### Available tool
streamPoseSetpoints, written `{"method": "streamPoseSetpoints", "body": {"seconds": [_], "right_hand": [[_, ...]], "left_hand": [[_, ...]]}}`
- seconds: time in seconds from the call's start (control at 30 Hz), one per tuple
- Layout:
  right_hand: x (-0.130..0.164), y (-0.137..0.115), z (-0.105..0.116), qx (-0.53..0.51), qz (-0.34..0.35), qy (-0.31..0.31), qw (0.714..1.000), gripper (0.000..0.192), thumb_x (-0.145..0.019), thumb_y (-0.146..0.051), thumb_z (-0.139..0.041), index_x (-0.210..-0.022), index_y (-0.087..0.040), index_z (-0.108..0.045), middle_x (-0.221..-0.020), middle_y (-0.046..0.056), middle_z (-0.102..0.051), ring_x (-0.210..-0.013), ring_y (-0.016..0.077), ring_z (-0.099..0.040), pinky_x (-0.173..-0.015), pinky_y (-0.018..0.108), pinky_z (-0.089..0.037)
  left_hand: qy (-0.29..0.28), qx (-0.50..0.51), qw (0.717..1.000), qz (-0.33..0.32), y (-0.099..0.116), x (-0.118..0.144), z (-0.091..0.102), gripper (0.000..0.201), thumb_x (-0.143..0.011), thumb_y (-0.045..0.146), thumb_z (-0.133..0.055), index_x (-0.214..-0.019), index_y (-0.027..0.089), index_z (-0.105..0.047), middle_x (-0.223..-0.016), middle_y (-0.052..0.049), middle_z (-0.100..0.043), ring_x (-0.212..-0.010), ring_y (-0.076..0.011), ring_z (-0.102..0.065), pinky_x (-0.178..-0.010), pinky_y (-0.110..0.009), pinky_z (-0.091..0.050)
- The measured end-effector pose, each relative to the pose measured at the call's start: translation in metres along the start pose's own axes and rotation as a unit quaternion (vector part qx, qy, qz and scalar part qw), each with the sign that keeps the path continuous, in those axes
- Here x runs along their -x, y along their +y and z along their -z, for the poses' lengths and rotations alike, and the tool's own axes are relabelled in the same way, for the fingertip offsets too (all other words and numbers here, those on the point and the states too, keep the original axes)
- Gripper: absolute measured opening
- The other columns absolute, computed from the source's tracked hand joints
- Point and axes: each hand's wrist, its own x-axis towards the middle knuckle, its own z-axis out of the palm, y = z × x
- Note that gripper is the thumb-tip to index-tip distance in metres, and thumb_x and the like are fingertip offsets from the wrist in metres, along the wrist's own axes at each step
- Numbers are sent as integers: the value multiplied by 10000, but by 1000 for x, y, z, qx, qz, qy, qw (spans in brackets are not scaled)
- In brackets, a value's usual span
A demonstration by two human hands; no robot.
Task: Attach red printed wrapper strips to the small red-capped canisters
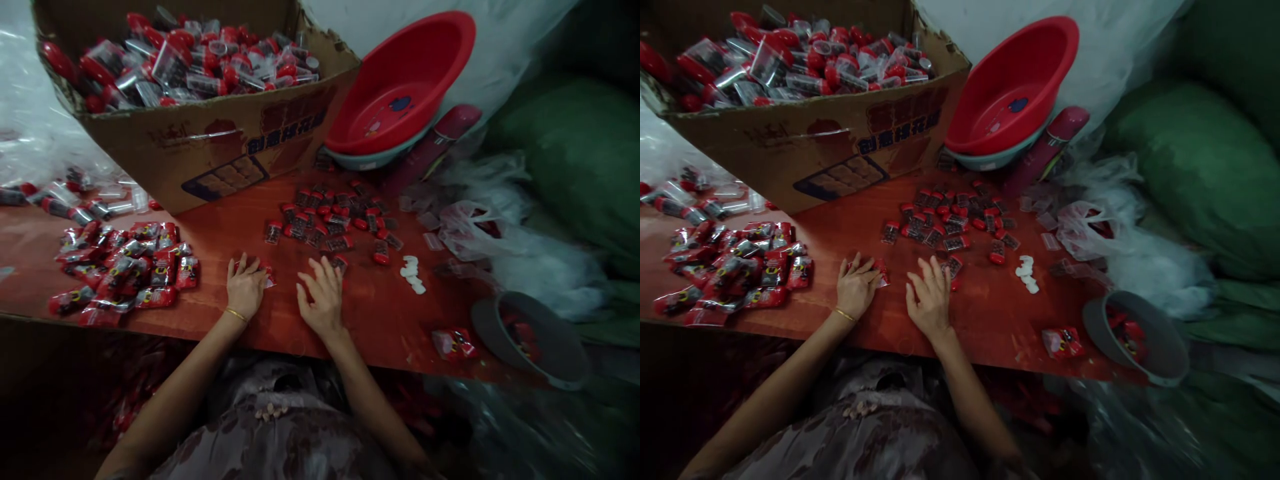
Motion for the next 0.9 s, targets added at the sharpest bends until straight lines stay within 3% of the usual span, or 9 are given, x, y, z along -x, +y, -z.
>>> {"method": "streamPoseSetpoints", "body": {"seconds": [0.1, 0.27, 0.43, 0.53, 0.6, 0.7, 0.77, 0.83, 0.9], "right_hand": [[0, -12, -4, -28, 6, -18, 999, 190, -842, -203, -487, -940, -204, -650, -1181, 84, -627, -1268, 238, -429, -1077, 488, -261], [7, -5, -8, -44, -18, -25, 999, 194, -849, -204, -479, -913, -216, -662, -1136, 68, -654, -1232, 226, -469, -1080, 487, -243], [9, -1, -6, -68, -32, -13, 997, 190, -847, -201, -487, -905, -221, -668, -1103, 67, -671, -1185, 233, -511, -1072, 501, -249], [4, -8, -4, -143, -70, -22, 987, 186, -847, -234, -504, -937, -221, -666, -1068, 75, -683, -1102, 223, -565, -1024, 452, -341], [-4, -14, -7, -233, -137, -50, 961, 216, -856, -289, -504, -993, -208, -650, -1021, 82, -691, -983, 203, -614, -913, 381, -445], [-16, -24, -16, -396, -231, -115, 881, 280, -852, -369, -504, -1020, -184, -632, -938, 65, -696, -852, 176, -638, -783, 312, -495], [-22, -28, -21, -461, -258, -134, 839, 274, -843, -395, -508, -919, -177, -654, -846, 42, -694, -807, 167, -631, -757, 290, -488], [-23, -29, -24, -469, -280, -127, 828, 288, -843, -410, -501, -784, -173, -655, -740, 21, -670, -734, 155, -607, -705, 267, -470], [-21, -26, -23, -440, -300, -113, 839, 324, -846, -425, -491, -696, -172, -628, -654, 4, -630, -637, 138, -561, -626, 244, -436]], "left_hand": [[-11, 1, 1000, 6, 1, -1, -1, 300, -877, 315, -428, -993, 251, -698, -1212, -64, -626, -1271, -284, -423, -1067, -511, -239], [-29, -11, 999, 7, 4, -3, -1, 320, -868, 347, -448, -1102, 277, -656, -1321, -75, -537, -1311, -313, -356, -1050, -553, -244], [-2, 5, 1000, 28, 11, -5, -1, 291, -860, 306, -463, -1029, 264, -697, -1284, -95, -567, -1308, -320, -360, -1059, -561, -232], [30, 40, 997, 64, 14, -6, 4, 323, -870, 345, -448, -1068, 245, -683, -1316, -120, -533, -1307, -330, -359, -1057, -562, -234], [53, 69, 993, 85, 18, -5, 10, 344, -878, 372, -432, -1092, 247, -671, -1333, -121, -517, -1313, -328, -350, -1058, -562, -232], [67, 111, 988, 81, 28, -3, 20, 305, -862, 324, -473, -1088, 271, -670, -1360, -96, -494, -1331, -314, -322, -1077, -554, -201], [71, 151, 984, 65, 35, -1, 25, 303, -840, 274, -507, -1100, 278, -662, -1374, -85, -481, -1344, -302, -299, -1096, -541, -161], [87, 225, 967, 84, 39, 0, 26, 370, -822, 287, -541, -1184, 247, -606, -1379, -103, -472, -1338, -287, -314, -1102, -516, -174], [93, 343, 922, 152, 42, 0, 23, 482, -788, 347, -590, -1242, 186, -551, -1330, -140, -519, -1264, -278, -426, -1058, -476, -295]]}}
